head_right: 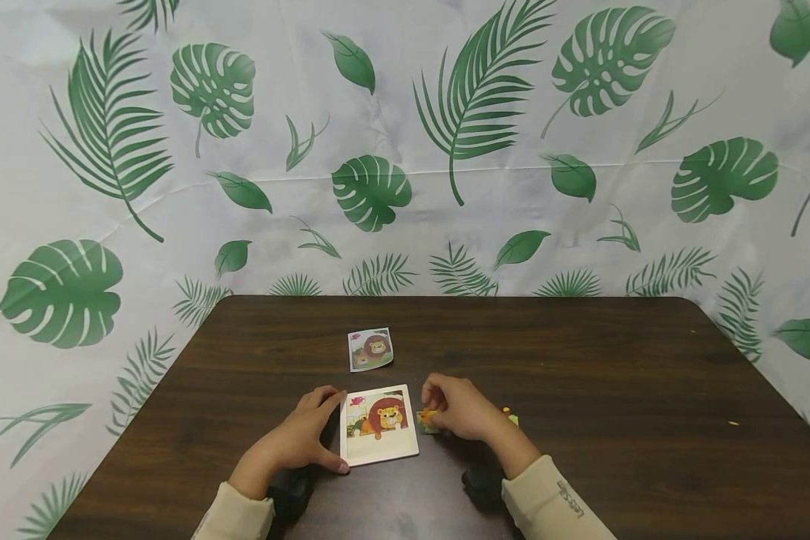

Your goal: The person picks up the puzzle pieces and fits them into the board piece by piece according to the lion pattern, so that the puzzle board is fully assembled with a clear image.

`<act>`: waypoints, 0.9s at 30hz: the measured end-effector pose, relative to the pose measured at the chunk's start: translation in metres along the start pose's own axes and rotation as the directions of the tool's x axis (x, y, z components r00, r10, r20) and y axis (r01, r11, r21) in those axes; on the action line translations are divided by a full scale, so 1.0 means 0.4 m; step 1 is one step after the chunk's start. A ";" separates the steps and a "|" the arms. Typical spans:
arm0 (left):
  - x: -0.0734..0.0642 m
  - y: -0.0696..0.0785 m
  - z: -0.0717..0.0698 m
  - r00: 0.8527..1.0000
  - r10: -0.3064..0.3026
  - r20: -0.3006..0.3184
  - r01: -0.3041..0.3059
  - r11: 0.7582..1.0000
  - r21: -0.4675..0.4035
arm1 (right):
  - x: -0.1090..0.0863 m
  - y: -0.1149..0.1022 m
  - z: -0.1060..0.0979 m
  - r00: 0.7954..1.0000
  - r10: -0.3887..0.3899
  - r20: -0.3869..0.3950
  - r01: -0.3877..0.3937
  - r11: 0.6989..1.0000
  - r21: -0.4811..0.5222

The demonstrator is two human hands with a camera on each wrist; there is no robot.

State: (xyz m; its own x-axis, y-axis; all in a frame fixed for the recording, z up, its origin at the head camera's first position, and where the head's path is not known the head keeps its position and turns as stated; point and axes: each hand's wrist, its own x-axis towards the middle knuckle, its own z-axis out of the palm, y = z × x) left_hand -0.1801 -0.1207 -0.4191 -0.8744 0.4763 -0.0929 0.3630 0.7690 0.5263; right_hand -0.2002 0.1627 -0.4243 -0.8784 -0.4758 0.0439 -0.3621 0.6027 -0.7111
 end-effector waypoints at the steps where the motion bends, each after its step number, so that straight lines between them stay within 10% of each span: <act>1: 0.000 0.000 0.000 1.000 0.000 0.002 0.000 1.000 -0.002 | 0.001 -0.002 0.001 1.000 -0.001 0.002 0.001 1.000 0.009; 27: 0.001 -0.004 -0.005 0.999 0.031 -0.006 -0.031 1.000 0.005 | 0.073 -0.088 0.072 0.989 -0.106 0.106 0.082 0.973 0.215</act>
State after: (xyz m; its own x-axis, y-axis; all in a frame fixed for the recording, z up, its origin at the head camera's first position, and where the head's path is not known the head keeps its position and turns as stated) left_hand -0.1815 -0.1227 -0.4183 -0.8647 0.4972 -0.0710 0.3915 0.7558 0.5248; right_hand -0.2043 0.1091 -0.4183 -0.7968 -0.6026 0.0445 -0.3568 0.4098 -0.8395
